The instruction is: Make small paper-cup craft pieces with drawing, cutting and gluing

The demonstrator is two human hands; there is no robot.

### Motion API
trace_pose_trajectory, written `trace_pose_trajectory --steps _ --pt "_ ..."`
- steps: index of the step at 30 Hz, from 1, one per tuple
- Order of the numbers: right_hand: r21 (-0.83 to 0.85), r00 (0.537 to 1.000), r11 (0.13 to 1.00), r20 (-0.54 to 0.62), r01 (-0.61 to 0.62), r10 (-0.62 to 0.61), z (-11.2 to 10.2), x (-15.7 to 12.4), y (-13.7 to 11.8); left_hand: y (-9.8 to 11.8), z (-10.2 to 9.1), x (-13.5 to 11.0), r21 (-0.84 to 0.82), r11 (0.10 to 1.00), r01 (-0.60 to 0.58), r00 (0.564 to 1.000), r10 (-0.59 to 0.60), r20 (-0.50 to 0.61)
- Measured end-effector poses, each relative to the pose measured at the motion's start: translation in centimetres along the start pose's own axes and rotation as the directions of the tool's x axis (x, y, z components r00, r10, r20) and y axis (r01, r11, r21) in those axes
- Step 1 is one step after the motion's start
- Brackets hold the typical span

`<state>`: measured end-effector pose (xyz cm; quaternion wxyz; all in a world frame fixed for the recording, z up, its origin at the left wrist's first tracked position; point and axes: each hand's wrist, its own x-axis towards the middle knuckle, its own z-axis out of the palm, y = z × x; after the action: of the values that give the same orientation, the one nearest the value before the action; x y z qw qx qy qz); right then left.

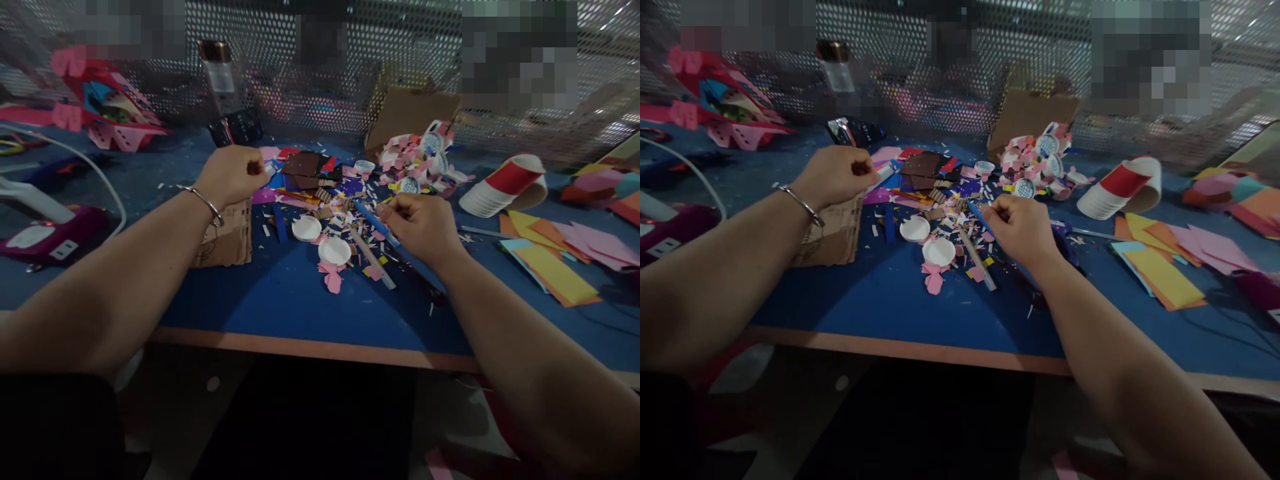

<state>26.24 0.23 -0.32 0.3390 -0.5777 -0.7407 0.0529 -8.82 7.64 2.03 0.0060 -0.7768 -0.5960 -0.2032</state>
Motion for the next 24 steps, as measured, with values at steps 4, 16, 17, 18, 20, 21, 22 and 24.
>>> trace_pose_trajectory --steps 4,16,17,18,20,21,22,24 --pt "0.022 1.0 1.0 -0.025 -0.018 0.018 0.0 0.2 0.5 -0.2 0.8 0.4 0.039 0.997 -0.062 0.994 0.059 0.09" --pt "0.027 0.999 0.999 -0.024 -0.034 0.034 0.1 0.6 1.3 0.4 2.2 1.7 0.067 0.995 -0.078 0.996 0.074 0.058" --pt "0.029 0.999 0.999 -0.016 -0.041 0.041 0.1 0.6 1.2 0.6 2.4 2.1 0.063 0.996 -0.07 0.995 0.066 0.075" --pt "0.031 0.999 0.998 -0.012 -0.045 0.046 0.1 0.6 1.3 0.8 2.5 2.6 0.077 0.995 -0.064 0.994 0.056 0.093" --pt "0.038 0.999 0.998 -0.005 -0.046 0.047 0.2 0.6 1.3 1.2 3.0 3.8 0.121 0.991 -0.059 0.991 0.044 0.128" --pt "0.04 0.999 0.998 -0.003 -0.044 0.044 0.2 0.6 1.4 1.3 3.2 4.4 0.126 0.991 -0.049 0.991 0.033 0.129" --pt "0.042 0.999 0.998 -0.002 -0.041 0.041 0.2 0.6 1.5 1.5 3.5 5.0 0.129 0.991 -0.039 0.992 0.022 0.125" --pt "0.046 0.999 0.998 -0.002 -0.037 0.037 0.2 0.6 1.6 1.8 4.1 6.4 0.129 0.992 -0.012 0.992 -0.004 0.123"
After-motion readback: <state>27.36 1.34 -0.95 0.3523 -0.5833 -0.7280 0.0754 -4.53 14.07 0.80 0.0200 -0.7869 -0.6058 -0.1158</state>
